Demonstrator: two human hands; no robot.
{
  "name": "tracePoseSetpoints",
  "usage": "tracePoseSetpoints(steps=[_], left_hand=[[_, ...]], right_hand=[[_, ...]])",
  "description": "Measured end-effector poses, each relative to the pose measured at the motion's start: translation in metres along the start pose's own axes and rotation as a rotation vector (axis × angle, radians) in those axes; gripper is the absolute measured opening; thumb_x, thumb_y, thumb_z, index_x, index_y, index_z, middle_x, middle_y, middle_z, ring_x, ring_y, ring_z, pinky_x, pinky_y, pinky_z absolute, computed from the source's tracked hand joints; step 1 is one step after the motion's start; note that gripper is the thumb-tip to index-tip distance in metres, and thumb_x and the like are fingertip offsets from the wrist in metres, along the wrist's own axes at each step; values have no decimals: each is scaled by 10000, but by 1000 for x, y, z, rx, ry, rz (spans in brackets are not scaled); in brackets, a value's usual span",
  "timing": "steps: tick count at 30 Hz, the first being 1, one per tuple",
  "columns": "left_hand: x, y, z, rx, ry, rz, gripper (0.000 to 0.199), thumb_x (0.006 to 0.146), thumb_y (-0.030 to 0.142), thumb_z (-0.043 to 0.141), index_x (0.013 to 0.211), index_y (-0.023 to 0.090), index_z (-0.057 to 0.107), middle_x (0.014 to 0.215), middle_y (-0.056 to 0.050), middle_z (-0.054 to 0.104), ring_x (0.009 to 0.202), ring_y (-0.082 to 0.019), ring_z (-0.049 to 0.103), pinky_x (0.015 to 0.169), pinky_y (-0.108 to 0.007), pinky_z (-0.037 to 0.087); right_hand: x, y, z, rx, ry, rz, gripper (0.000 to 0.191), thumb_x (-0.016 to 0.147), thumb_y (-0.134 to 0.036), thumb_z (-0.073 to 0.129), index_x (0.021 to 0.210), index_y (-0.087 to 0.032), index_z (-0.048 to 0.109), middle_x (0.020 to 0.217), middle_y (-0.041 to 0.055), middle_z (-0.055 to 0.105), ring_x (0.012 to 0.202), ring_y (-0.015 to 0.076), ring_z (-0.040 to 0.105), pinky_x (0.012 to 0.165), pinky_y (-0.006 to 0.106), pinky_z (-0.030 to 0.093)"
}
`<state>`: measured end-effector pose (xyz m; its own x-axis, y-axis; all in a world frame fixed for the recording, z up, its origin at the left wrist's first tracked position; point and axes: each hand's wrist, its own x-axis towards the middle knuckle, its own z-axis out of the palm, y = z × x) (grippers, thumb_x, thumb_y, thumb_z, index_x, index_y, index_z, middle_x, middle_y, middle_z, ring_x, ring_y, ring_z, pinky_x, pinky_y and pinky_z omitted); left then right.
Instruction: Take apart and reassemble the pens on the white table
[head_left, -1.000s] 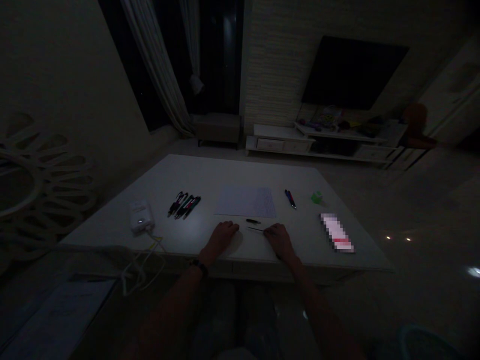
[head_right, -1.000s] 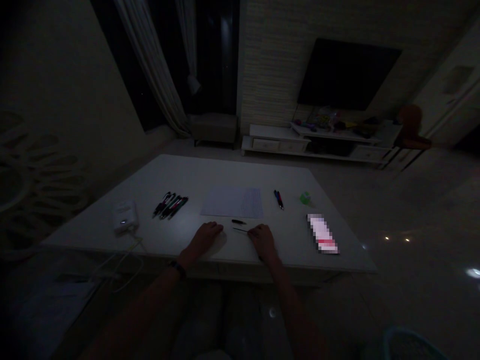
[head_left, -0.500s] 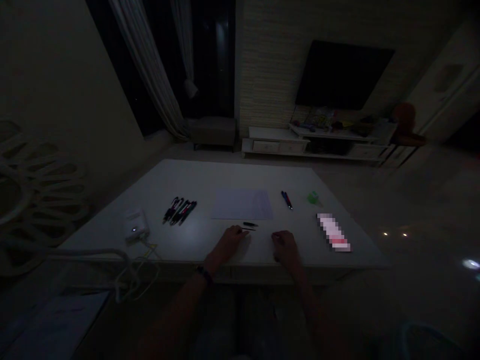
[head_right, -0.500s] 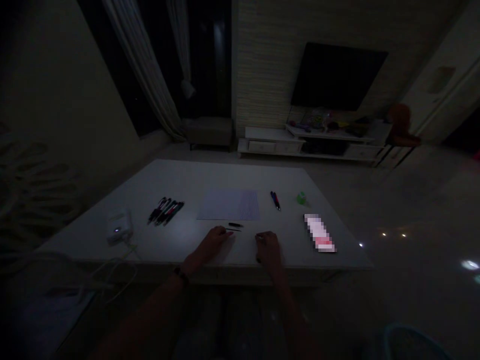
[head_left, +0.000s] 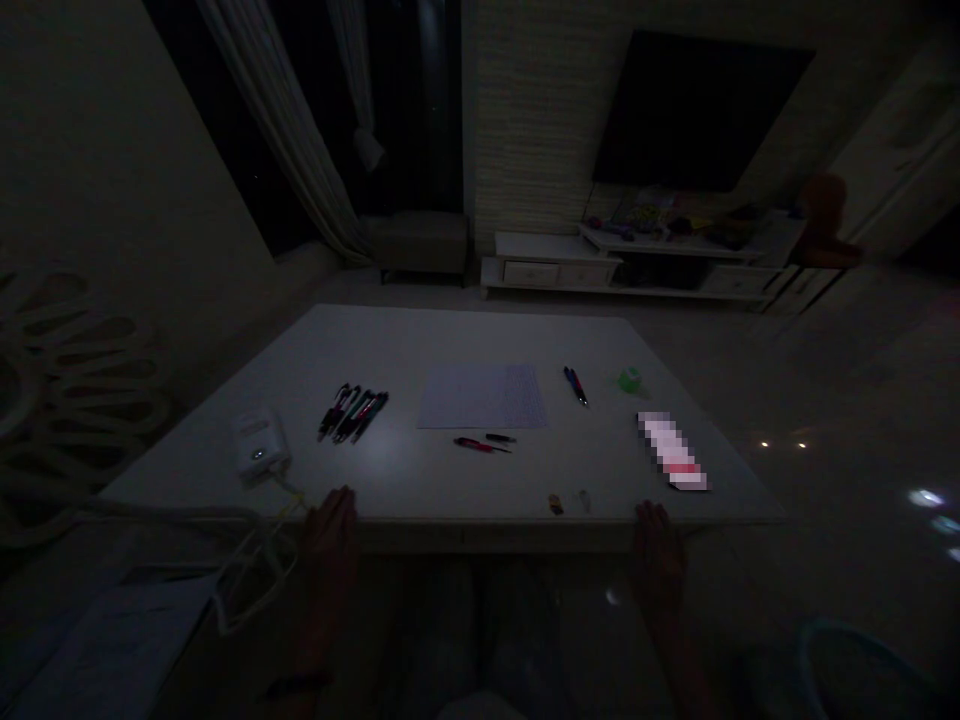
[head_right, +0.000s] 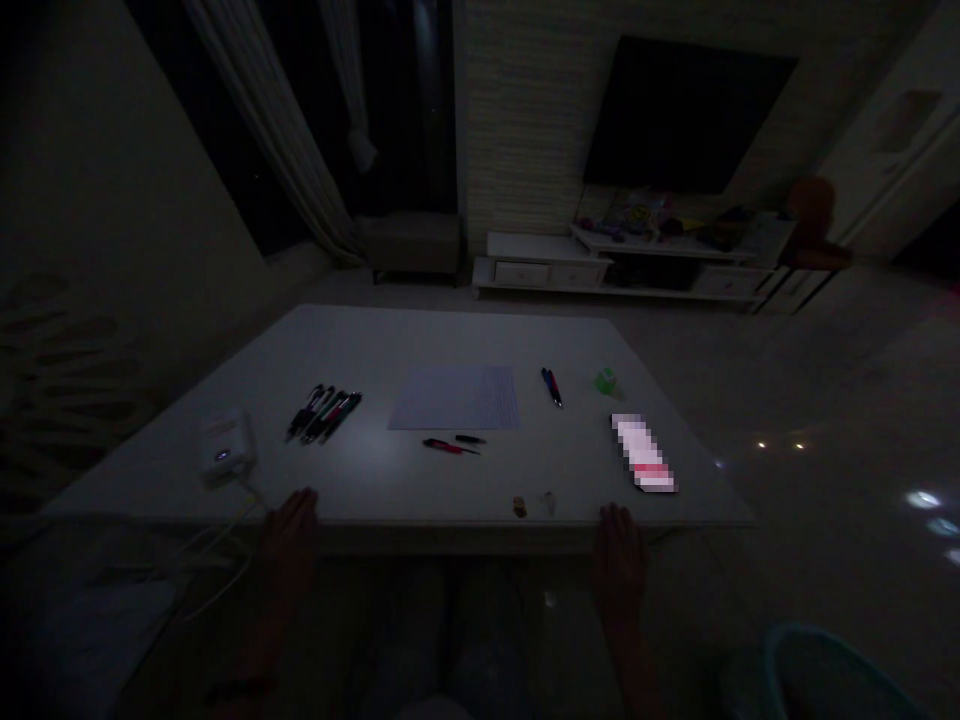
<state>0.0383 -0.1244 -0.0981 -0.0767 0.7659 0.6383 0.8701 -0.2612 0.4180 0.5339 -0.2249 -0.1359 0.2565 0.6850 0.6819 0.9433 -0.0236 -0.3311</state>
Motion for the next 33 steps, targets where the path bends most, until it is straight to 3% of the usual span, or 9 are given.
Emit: tracePoseSetpoints(steps=[3,6,10,13,15,19,24,29,33], left_hand=[[-6,5,-6,45,15,-11,340,905,311,334,1130,210,568,1133,-90,600,1130,-242,499,1003,-494,328],[11,35,4,45,-33,12,311,877,351,424,1116,226,578,1065,-81,609,1019,-231,543,911,-433,415],[46,93,38,30,-196,174,251,851,280,504,1079,262,609,1032,-64,596,931,-203,545,832,-371,425],[70,129,70,35,-353,271,264,818,228,558,1068,288,618,1027,-60,579,932,-206,526,780,-347,406],[81,142,86,51,-414,286,217,819,243,563,1021,276,636,1006,-63,564,922,-205,511,759,-335,392],[88,145,97,82,-423,283,137,845,275,533,904,230,648,977,-67,550,906,-203,493,732,-324,369],[80,138,85,97,-409,286,82,832,250,553,869,223,621,979,-57,574,937,-215,487,745,-336,364],[76,136,76,35,-411,271,82,837,208,531,885,213,598,966,-58,602,937,-212,500,761,-348,378],[76,130,82,-97,-342,214,124,841,147,492,916,190,581,915,-59,624,912,-204,534,800,-361,403]], right_hand=[[3,-10,2,-30,79,99,375,917,-303,340,1185,-159,559,1218,133,573,1222,259,443,1016,518,254],[20,-34,11,-21,127,160,322,896,-316,399,1058,-157,628,1125,132,622,1121,270,520,1004,536,244],[51,-83,30,157,-56,50,246,861,-311,479,936,-164,662,966,100,647,940,220,563,884,408,395],[74,-123,47,229,-198,-10,185,832,-286,527,885,-191,677,912,86,619,909,213,534,809,356,416],[87,-145,58,249,-259,-17,147,818,-258,549,853,-202,680,881,77,599,885,206,522,792,341,408],[107,-170,76,257,-347,-33,111,795,-231,590,859,-213,679,879,66,574,879,204,504,790,330,389],[123,-187,92,216,-441,-104,210,770,-245,638,979,-231,661,964,72,563,928,212,483,787,320,369],[131,-196,101,154,-553,-194,80,794,-248,619,851,-211,661,949,82,571,946,226,468,768,326,341],[127,-193,99,94,-537,-249,81,832,-172,546,858,-171,622,946,113,587,936,243,467,760,346,321]])
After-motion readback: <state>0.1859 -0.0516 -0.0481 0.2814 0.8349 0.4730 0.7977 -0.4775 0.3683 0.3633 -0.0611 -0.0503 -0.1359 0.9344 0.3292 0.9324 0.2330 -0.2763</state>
